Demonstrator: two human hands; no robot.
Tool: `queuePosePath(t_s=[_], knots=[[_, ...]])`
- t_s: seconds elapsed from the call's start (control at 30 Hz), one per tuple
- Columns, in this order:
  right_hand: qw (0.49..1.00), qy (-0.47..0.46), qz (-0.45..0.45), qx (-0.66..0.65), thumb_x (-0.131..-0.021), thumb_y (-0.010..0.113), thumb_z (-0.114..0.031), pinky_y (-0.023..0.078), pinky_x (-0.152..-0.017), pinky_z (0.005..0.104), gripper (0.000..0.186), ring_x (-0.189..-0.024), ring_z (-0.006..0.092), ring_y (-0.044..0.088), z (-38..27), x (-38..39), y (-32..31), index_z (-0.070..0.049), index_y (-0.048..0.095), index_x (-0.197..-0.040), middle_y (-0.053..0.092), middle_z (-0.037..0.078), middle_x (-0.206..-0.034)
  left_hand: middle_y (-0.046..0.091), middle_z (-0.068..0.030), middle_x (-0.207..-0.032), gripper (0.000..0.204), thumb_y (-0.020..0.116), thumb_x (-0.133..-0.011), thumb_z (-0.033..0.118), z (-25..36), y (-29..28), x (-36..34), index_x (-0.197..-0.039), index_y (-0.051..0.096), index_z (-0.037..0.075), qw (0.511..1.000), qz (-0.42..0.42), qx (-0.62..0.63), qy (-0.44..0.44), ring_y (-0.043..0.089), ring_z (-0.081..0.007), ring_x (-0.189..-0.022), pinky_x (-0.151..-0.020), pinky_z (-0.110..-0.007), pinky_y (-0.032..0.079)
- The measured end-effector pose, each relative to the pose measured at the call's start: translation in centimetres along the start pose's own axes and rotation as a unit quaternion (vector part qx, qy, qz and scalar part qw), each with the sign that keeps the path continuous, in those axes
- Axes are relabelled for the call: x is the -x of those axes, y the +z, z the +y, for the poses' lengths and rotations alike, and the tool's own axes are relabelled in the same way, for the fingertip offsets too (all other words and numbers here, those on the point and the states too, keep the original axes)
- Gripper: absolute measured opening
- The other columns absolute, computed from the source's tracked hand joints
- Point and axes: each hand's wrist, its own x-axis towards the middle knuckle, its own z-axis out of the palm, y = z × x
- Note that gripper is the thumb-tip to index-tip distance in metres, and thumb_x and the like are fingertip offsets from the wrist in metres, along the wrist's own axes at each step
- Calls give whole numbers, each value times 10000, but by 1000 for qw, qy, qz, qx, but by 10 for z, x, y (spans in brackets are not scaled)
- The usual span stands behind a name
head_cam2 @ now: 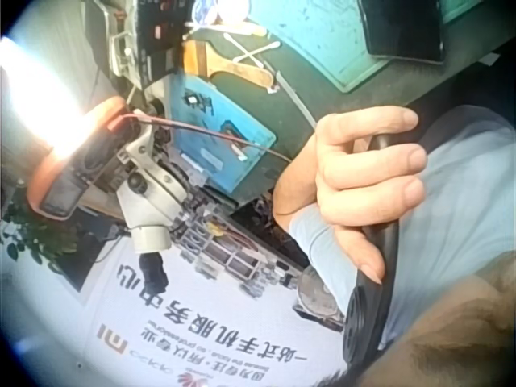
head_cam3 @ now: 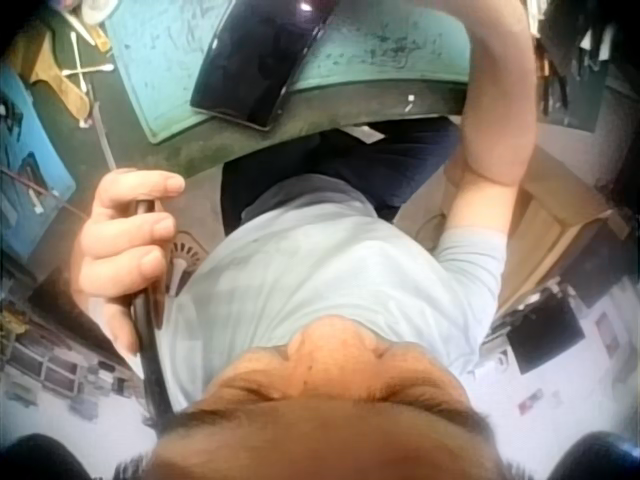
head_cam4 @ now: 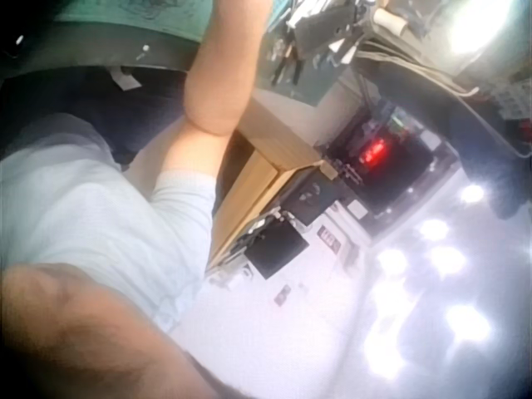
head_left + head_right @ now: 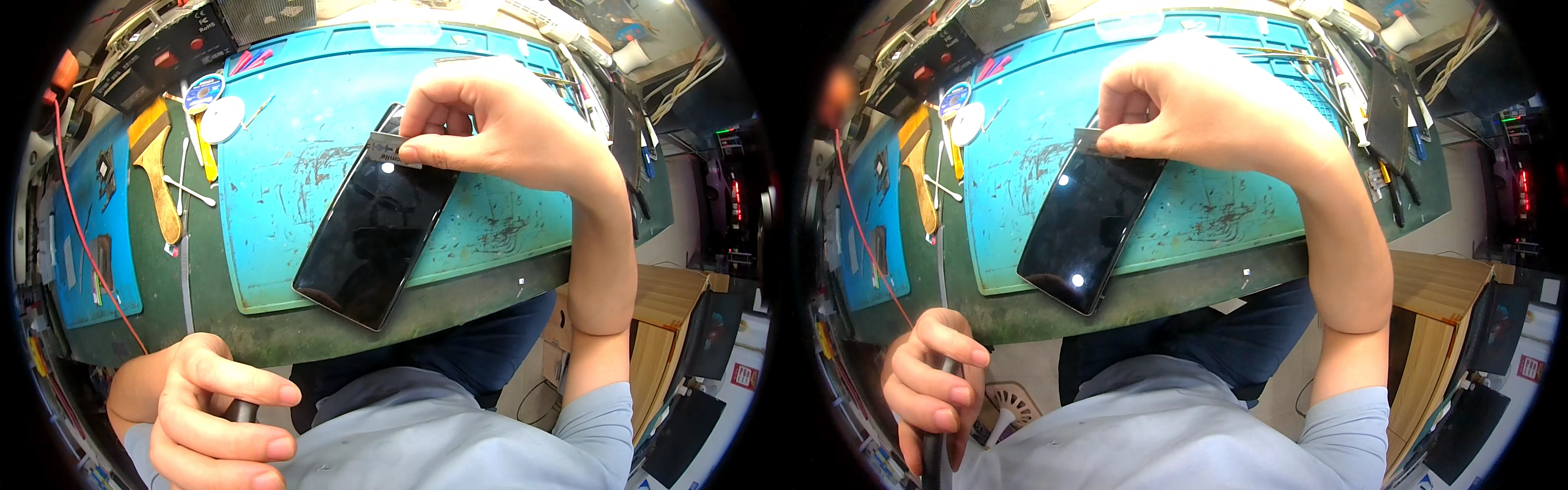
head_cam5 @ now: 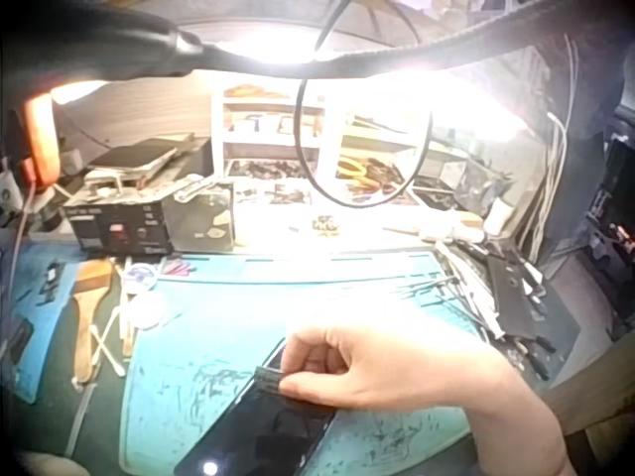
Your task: The person works on a smartphone at a cluttered electronics repair bench. They use a small metal tool to pry and separate the phone's screen assembly from the frame, then test the device by turning it on and interacting with the touchscreen.
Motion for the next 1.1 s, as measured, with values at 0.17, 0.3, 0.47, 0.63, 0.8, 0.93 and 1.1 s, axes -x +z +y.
queuePosePath(t_s=[0.17, 0.3, 0.47, 0.63, 0.8, 0.93, 1.1], knots=[[994, 21, 107, 1, -909, 728, -173, 504, -711, 243, 172, -809, 65, 622, 20, 6, -20, -16, 698, -971, 685, 12, -828, 600, -25, -1139, 446, 627, -961, 402, -17, 19, 9, -1391, 571, 295, 988, 117, -61, 76, 591, -162, -971, -690, -377, 591], [997, 74, 27, 0, -897, 740, -187, 514, -741, 246, 196, -794, 81, 631, 16, 5, -29, -8, 679, -948, 692, 23, -836, 599, -25, -1134, 466, 640, -951, 413, -15, 18, 11, -1396, 566, 298, 990, 113, -56, 67, 590, -168, -963, -674, -382, 586], [996, 74, 24, 41, -853, 743, -248, 520, -737, 277, 243, -786, 137, 656, 22, 7, -25, -16, 705, -916, 701, 67, -830, 595, -35, -1129, 507, 659, -934, 436, -15, 17, 12, -1409, 551, 299, 991, 107, -47, 60, 584, -175, -952, -655, -393, 581], [996, 70, 26, 49, -834, 736, -284, 533, -742, 299, 272, -802, 170, 680, 28, 8, -23, -18, 716, -889, 708, 90, -834, 589, -48, -1134, 526, 658, -932, 451, -17, 18, 12, -1420, 540, 295, 990, 110, -48, 69, 580, -179, -961, -662, -399, 584], [996, 70, 8, 63, -839, 742, -296, 539, -734, 303, 289, -800, 173, 686, 18, 7, -26, -16, 714, -903, 715, 89, -841, 588, -57, -1144, 538, 663, -929, 450, -19, 17, 13, -1426, 535, 289, 991, 106, -47, 74, 582, -184, -970, -678, -402, 590], [997, 51, 54, -10, -895, 729, -152, 528, -743, 234, 154, -776, 82, 649, 17, 9, -35, -8, 694, -937, 706, 33, -825, 587, -59, -1149, 542, 666, -928, 448, -20, 18, 13, -1428, 534, 285, 990, 107, -47, 80, 580, -184, -976, -679, -400, 591], [997, 77, 0, 10, -888, 738, -177, 525, -750, 255, 179, -775, 90, 642, 16, 6, -31, -12, 691, -940, 708, 36, -824, 585, -56, -1149, 547, 664, -928, 452, -20, 19, 12, -1431, 531, 284, 989, 112, -51, 79, 575, -180, -969, -674, -395, 590]])
